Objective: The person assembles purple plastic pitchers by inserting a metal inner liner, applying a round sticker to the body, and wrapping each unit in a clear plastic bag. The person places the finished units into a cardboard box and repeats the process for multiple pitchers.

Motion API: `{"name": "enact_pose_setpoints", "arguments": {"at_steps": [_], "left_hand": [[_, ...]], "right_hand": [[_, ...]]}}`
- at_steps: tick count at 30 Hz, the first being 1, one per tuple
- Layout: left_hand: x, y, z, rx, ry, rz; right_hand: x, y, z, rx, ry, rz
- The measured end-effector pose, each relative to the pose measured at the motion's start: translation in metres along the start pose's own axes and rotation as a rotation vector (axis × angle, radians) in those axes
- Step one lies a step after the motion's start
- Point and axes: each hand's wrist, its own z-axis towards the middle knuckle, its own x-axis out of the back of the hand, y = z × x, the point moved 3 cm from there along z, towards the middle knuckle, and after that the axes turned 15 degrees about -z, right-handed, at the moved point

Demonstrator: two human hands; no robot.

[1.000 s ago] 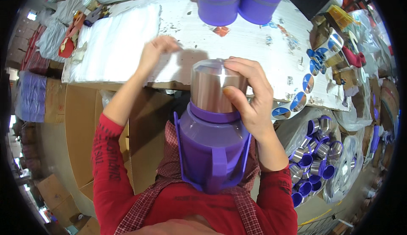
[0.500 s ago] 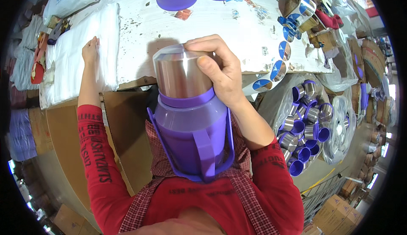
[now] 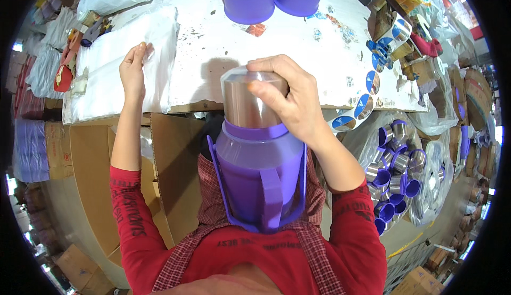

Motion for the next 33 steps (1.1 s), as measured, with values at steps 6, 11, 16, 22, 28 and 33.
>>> {"name": "enact_pose_setpoints", "arguments": {"at_steps": [6, 11, 16, 22, 28, 33], "left_hand": [[-0.08, -0.034, -0.061, 0.449, -0.241, -0.327], [-0.143, -0.071, -0.124, 0.611, -0.372, -0.508], [-0.123, -0.051, -0.117, 0.722, -0.088, -0.811], [-0.045, -0.001, -0.176, 0.467, -0.806, -0.609], [-0.014, 0.022, -0.225, 0.662, -1.096, -0.291], [-0.037, 0.047, -0.306, 0.297, -1.883, 0.605]], "right_hand": [[0.006, 0.024, 0.027, -0.273, -0.014, 0.427], [-0.056, 0.113, 0.024, -0.46, -0.15, 0.589], [-0.038, 0.131, -0.015, -0.881, 0.171, 1.238], [0.034, 0.074, -0.102, -0.016, -0.054, 0.899], [0.049, 0.044, -0.164, -0.198, 0.038, 0.586], [0.038, -0.012, -0.207, 0.215, -0.973, 0.362]]}}
